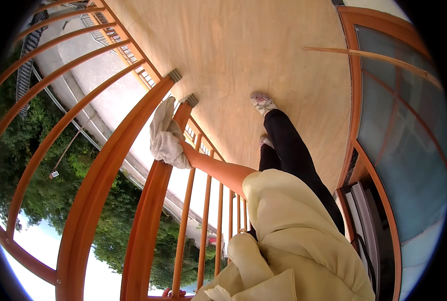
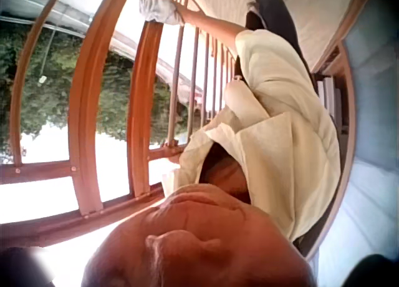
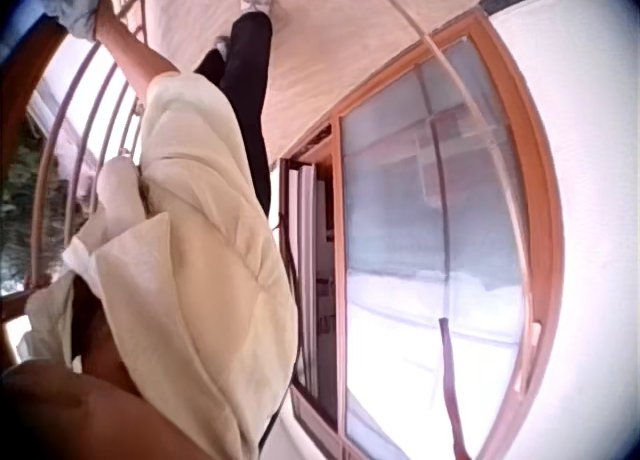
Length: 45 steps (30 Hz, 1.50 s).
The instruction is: The person wipes a wooden railing on an outdoor balcony using a cloth. They move along the railing, cleaning the top and sides, and occasionally dip the cloth into a bucket of water to wet it.
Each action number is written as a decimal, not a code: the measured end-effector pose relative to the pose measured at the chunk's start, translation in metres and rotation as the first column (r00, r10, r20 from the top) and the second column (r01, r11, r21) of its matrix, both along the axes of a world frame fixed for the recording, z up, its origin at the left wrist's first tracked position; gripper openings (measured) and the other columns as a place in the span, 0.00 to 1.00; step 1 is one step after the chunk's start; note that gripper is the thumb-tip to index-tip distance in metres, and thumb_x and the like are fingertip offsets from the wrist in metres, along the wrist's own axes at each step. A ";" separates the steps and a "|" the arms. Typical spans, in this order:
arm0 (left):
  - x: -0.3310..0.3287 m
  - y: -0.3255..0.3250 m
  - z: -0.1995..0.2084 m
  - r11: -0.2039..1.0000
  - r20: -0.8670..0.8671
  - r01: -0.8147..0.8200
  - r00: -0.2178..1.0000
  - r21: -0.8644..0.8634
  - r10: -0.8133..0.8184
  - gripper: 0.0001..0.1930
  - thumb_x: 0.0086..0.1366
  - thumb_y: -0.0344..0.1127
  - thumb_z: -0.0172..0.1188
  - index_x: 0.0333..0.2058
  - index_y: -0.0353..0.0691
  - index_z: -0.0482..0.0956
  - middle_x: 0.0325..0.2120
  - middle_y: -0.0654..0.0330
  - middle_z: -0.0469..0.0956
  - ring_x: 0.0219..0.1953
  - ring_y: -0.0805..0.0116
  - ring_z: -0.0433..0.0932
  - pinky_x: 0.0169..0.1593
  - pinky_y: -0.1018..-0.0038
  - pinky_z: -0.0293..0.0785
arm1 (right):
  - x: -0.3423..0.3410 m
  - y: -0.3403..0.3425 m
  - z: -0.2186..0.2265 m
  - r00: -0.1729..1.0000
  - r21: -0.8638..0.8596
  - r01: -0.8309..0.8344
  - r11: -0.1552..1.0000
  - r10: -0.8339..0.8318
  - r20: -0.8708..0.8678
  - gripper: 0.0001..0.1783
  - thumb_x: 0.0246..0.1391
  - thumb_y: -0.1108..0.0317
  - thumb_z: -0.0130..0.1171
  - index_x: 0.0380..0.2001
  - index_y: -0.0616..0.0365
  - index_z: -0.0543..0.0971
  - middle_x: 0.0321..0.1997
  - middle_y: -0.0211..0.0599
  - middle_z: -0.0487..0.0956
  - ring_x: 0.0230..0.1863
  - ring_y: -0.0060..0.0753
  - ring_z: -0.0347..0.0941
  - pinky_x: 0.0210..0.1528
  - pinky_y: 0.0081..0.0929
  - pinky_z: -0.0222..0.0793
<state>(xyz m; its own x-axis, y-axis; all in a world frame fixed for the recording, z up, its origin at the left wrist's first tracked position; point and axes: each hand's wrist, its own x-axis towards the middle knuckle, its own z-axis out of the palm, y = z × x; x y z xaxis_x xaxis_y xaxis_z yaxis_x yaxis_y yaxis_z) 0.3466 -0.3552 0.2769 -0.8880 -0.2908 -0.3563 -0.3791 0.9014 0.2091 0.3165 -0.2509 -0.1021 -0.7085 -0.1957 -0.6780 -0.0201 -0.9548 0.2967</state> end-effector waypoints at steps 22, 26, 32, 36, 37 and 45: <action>0.060 0.054 -0.200 0.601 0.408 -0.009 0.742 0.800 -0.532 0.58 0.39 0.30 0.76 0.67 0.40 0.47 0.62 0.54 0.57 0.63 0.59 0.58 0.64 0.66 0.56 | 0.196 -0.017 0.078 0.958 0.112 0.279 0.954 -0.269 -0.097 0.23 0.65 0.62 0.48 0.59 0.59 0.64 0.59 0.36 0.70 0.58 0.29 0.67 0.60 0.26 0.64; 0.068 0.066 -0.255 0.591 0.466 -0.167 0.790 0.789 -0.399 0.47 0.42 0.33 0.72 0.62 0.39 0.56 0.55 0.55 0.66 0.56 0.62 0.67 0.60 0.67 0.63 | 0.196 0.028 0.105 0.973 0.268 -0.023 0.963 -0.040 0.228 0.22 0.65 0.62 0.45 0.58 0.62 0.66 0.57 0.38 0.73 0.59 0.32 0.67 0.58 0.29 0.64; 0.021 0.119 -0.278 0.656 0.265 0.204 0.798 0.726 -0.541 0.25 0.47 0.28 0.69 0.45 0.37 0.72 0.43 0.61 0.75 0.46 0.71 0.72 0.53 0.74 0.67 | 0.216 0.115 0.122 0.536 0.605 -0.680 -0.414 0.281 0.796 0.29 0.54 0.61 0.56 0.59 0.54 0.66 0.52 0.46 0.70 0.54 0.49 0.70 0.54 0.37 0.65; -0.064 0.192 -0.293 0.571 -0.058 0.702 0.651 0.425 -0.757 0.21 0.44 0.31 0.67 0.40 0.41 0.75 0.35 0.56 0.79 0.39 0.60 0.77 0.44 0.69 0.72 | 0.242 0.127 0.089 0.746 0.752 -0.645 0.137 0.327 0.580 0.27 0.55 0.64 0.60 0.59 0.46 0.69 0.52 0.42 0.71 0.44 0.35 0.76 0.44 0.29 0.71; -0.090 0.207 -0.305 0.510 -0.103 0.823 0.547 0.251 -0.831 0.20 0.44 0.32 0.67 0.40 0.44 0.76 0.33 0.55 0.80 0.38 0.54 0.78 0.42 0.67 0.73 | 0.242 0.123 0.074 0.762 0.752 -0.638 0.167 0.281 0.584 0.26 0.55 0.64 0.59 0.58 0.47 0.70 0.50 0.41 0.72 0.42 0.35 0.77 0.43 0.29 0.72; -0.199 0.234 -0.471 -0.281 0.387 0.936 -0.185 -0.209 -0.903 0.13 0.46 0.24 0.62 0.33 0.42 0.78 0.37 0.60 0.78 0.47 0.57 0.72 0.52 0.58 0.68 | 0.246 0.070 0.004 0.744 0.609 -0.666 0.430 0.334 0.578 0.25 0.55 0.68 0.59 0.57 0.54 0.69 0.49 0.41 0.76 0.40 0.29 0.76 0.39 0.24 0.72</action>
